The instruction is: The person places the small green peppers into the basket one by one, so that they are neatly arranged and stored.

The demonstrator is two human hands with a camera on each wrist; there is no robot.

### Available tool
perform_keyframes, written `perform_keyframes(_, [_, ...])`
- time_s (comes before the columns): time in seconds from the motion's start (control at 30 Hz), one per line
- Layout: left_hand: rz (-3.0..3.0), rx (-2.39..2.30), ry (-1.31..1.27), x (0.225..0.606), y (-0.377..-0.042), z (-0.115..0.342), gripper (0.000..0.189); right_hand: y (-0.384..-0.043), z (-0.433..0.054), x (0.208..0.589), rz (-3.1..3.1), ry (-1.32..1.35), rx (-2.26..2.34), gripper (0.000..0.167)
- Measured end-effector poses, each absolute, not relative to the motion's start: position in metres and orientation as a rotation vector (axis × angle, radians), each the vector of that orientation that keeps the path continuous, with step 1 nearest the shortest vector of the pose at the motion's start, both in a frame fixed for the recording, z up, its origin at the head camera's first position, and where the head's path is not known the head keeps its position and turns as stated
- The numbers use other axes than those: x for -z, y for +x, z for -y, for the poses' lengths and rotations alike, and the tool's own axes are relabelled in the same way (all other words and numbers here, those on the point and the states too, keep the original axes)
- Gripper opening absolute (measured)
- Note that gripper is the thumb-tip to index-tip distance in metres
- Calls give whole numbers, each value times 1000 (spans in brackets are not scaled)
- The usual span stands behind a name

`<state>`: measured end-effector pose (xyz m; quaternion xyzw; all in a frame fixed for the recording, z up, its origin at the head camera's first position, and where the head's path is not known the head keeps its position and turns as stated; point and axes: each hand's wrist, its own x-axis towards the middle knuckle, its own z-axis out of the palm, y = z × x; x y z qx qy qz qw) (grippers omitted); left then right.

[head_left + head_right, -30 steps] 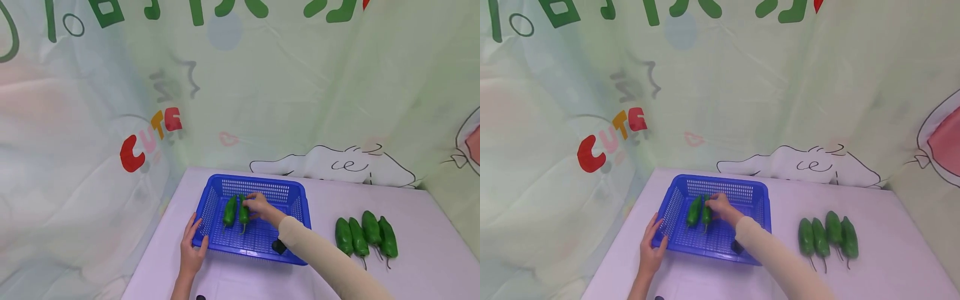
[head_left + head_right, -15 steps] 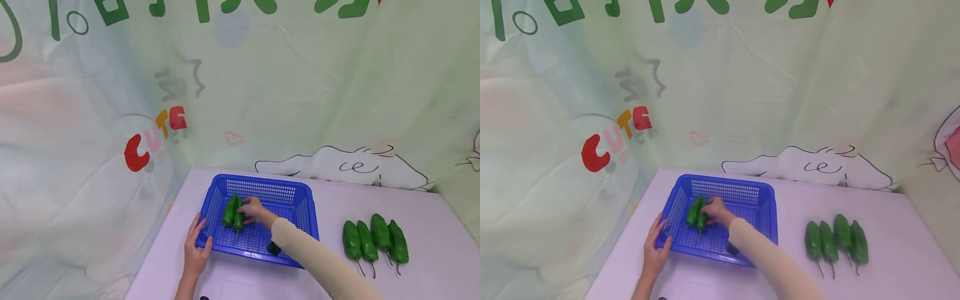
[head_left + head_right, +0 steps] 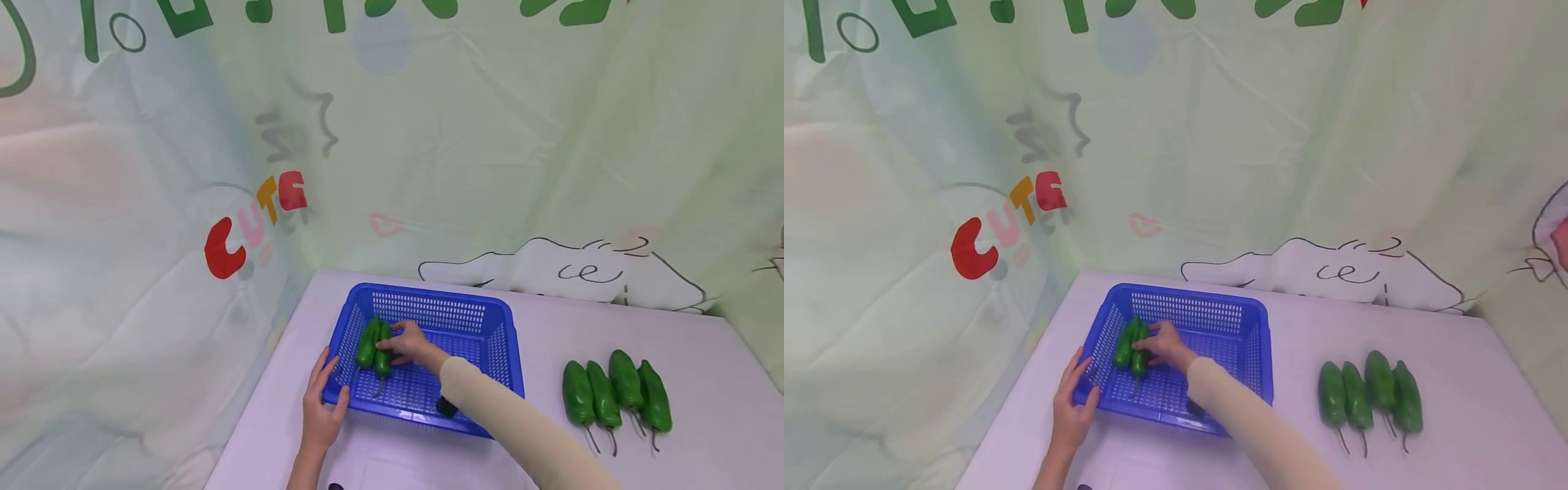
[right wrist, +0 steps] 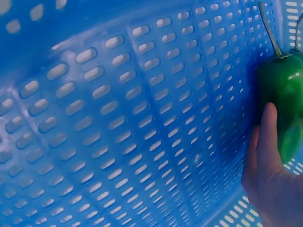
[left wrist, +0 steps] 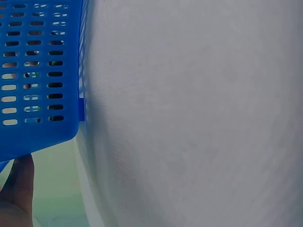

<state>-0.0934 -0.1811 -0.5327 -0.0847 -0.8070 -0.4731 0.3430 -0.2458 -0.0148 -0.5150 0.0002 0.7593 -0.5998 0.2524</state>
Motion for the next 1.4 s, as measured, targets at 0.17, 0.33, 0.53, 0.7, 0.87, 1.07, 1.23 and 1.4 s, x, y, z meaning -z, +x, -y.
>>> perform_keyframes(0.17, [2091, 1244, -232, 533, -92, 178, 48, -244, 4, 506, -2049, 4, 1622, 67])
perform_keyframes(0.33, [2072, 1252, -243, 534, -92, 179, 48, -243, -6, 493, -2080, -32, 1584, 62])
perform_keyframes(0.53, [2088, 1253, -225, 531, -92, 182, 48, -243, -21, 468, -2151, -146, 1517, 60])
perform_keyframes(0.7, [2073, 1249, -218, 529, -90, 182, 48, -240, -39, 450, -2123, -222, 1514, 58])
perform_keyframes(0.87, [2053, 1287, -225, 553, -95, 186, 50, -236, -69, 440, -2117, -269, 1527, 57])
perform_keyframes(1.07, [2045, 1267, -218, 563, -95, 178, 53, -227, -123, 425, -2143, -341, 1524, 57])
perform_keyframes(1.23, [2035, 1255, -223, 540, -85, 173, 51, -221, -166, 418, -2127, -401, 1543, 55])
perform_keyframes(1.4, [2062, 1257, -209, 528, -82, 173, 50, -213, -200, 411, -2149, -395, 1547, 55])
